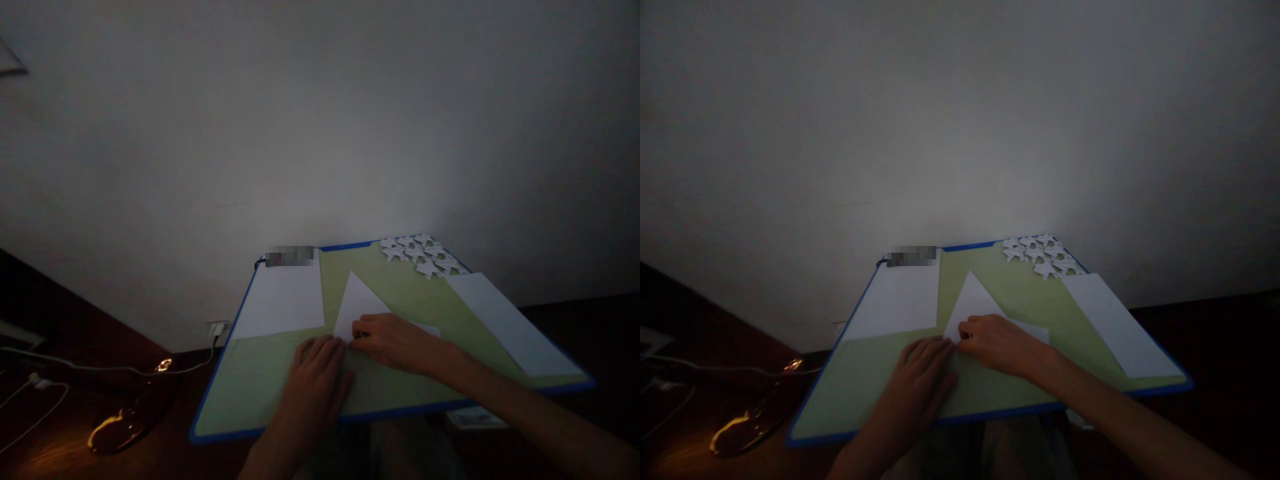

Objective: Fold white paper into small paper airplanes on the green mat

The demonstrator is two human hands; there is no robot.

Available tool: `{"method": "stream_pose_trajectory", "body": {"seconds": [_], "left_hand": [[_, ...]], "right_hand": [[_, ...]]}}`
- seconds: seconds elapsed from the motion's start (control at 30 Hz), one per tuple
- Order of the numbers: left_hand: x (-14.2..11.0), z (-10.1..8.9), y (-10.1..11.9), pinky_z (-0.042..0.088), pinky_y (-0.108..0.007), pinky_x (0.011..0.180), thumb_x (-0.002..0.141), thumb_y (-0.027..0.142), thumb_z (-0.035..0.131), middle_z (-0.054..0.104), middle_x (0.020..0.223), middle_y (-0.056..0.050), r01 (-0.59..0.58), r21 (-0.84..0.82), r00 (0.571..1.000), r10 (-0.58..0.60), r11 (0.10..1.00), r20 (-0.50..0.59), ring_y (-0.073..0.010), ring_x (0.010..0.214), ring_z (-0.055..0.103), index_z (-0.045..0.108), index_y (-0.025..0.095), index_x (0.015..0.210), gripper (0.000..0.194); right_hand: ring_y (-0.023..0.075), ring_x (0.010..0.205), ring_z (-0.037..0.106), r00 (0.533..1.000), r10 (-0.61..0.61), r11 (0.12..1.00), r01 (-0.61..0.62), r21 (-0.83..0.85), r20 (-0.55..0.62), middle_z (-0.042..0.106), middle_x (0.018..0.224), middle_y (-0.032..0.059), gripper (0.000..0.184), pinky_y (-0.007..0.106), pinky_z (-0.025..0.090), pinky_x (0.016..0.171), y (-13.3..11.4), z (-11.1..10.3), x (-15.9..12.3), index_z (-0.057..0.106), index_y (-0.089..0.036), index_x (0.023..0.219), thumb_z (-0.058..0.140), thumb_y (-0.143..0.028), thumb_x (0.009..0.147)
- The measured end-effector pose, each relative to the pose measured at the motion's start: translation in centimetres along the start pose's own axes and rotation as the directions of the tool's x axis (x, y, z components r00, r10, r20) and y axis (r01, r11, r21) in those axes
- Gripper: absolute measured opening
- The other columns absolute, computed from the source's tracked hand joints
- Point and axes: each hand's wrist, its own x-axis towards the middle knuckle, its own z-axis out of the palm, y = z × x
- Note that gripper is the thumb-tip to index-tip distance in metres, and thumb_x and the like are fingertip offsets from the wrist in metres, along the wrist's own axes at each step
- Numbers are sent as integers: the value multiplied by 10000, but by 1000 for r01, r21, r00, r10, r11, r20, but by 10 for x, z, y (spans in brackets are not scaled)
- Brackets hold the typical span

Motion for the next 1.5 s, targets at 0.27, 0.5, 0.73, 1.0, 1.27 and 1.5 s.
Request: {"method": "stream_pose_trajectory", "body": {"seconds": [0.27, 0.5, 0.73, 1.0, 1.27, 1.5], "left_hand": [[3, 3, 8, 436, -554, 1104, 1012, 282, 552, 686, 1328, -99, 89, 16, 996, -89, 996, 23, -306, 1259, 602, 621, 162, 1302, 322], [2, 6, 16, 430, -569, 1105, 1025, 279, 529, 696, 1316, -91, 128, 31, 991, -127, 991, -35, -303, 1256, 611, 631, 174, 1275, 290], [2, 11, 15, 454, -565, 1086, 997, 228, 568, 711, 1283, -93, 123, 16, 987, -120, 992, -104, -296, 1219, 630, 630, 170, 1271, 287], [-1, 13, 14, 466, -576, 1086, 962, 199, 600, 707, 1287, -103, 109, 31, 986, -104, 994, -127, -302, 1219, 629, 623, 155, 1284, 326], [-3, 15, 14, 470, -565, 1088, 964, 201, 588, 712, 1277, -101, 123, 30, 983, -117, 992, -143, -303, 1215, 634, 626, 163, 1278, 318], [-4, 14, 14, 470, -572, 1089, 962, 201, 593, 713, 1273, -101, 124, 16, 982, -120, 992, -147, -300, 1224, 631, 620, 158, 1280, 322]], "right_hand": [[212, 900, 637, 996, -93, 991, 92, -93, -6, 691, 927, 66, 138, 325, 499, 770, -3, 10, 1, 692, -139, 947, 572, -163, 1012], [212, 869, 621, 993, -105, 992, 100, -73, -62, 677, 902, 53, 101, 334, 501, 756, 1, 17, -12, 681, -144, 939, 600, -162, 996], [209, 899, 623, 998, -47, 998, 45, -46, -48, 667, 944, 53, 86, 322, 499, 767, 1, 14, -6, 659, -154, 970, 580, -150, 1002], [202, 861, 606, 996, -83, 989, 77, -130, -43, 656, 926, 47, 63, 315, 472, 710, 3, 14, -6, 660, -169, 987, 599, -162, 998], [218, 877, 628, 991, -127, 981, 120, -154, -38, 680, 919, 53, 35, 340, 492, 741, -1, 11, -15, 677, -146, 955, 646, -154, 968], [216, 879, 634, 995, -87, 992, 81, -102, -58, 681, 904, 50, 52, 335, 495, 763, -3, 12, -20, 682, -143, 955, 634, -133, 970]]}}
